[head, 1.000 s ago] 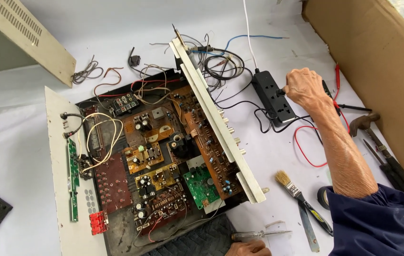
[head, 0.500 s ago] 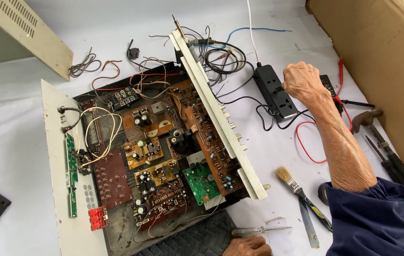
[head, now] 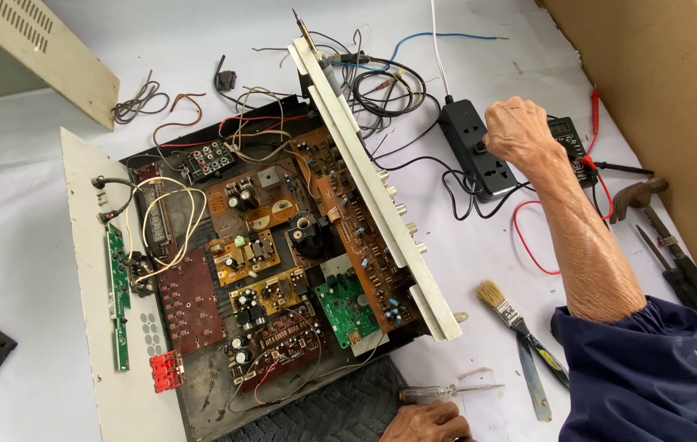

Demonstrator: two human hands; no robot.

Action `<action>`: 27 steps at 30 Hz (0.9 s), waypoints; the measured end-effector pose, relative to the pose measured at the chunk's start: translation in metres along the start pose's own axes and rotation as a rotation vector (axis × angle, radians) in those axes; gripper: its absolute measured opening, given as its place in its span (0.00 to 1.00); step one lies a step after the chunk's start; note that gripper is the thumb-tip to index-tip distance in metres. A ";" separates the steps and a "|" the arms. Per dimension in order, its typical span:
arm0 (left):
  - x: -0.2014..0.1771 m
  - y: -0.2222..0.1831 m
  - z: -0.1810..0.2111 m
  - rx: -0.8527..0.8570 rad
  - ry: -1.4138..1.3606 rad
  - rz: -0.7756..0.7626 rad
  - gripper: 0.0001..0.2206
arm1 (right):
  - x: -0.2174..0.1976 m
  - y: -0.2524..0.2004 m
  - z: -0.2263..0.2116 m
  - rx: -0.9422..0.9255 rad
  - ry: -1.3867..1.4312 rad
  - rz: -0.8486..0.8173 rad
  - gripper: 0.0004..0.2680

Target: Soldering electronic components on a circuit board inside a device chassis using a soldering iron.

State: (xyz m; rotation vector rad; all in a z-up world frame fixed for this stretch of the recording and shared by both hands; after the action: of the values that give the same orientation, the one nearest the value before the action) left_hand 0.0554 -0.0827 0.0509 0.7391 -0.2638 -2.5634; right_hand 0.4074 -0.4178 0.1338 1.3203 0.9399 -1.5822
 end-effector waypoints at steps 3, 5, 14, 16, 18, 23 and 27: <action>0.002 0.002 0.001 0.032 0.041 0.005 0.10 | 0.004 0.002 -0.001 0.011 -0.021 0.012 0.07; 0.001 0.001 0.002 0.029 0.046 0.006 0.11 | 0.006 -0.002 0.000 0.004 -0.003 0.039 0.08; -0.002 0.003 0.008 0.034 0.042 -0.001 0.11 | 0.008 0.006 0.007 0.007 0.080 0.044 0.10; -0.005 0.007 0.007 0.034 0.041 0.012 0.11 | 0.003 0.007 0.007 0.008 0.097 0.027 0.10; -0.002 0.007 0.008 0.038 0.026 -0.048 0.12 | 0.002 0.001 0.004 0.030 0.061 0.024 0.08; -0.001 0.005 0.006 0.044 0.051 -0.056 0.13 | 0.006 -0.010 -0.006 0.012 0.020 0.104 0.07; 0.000 0.005 0.006 0.019 0.051 0.012 0.12 | -0.001 -0.021 -0.007 0.014 0.068 0.107 0.08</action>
State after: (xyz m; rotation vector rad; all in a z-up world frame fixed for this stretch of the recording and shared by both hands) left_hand 0.0541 -0.0863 0.0573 0.8063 -0.2752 -2.5301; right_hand 0.3901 -0.4035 0.1345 1.4183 0.8855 -1.4730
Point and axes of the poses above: each hand's wrist, its own y-axis towards the middle knuckle, its own x-axis out of the palm, z = x × y, the point moved 10 cm from there along y, towards the middle knuckle, and after that the axes turned 7 degrees about x, right-handed, at the moved point
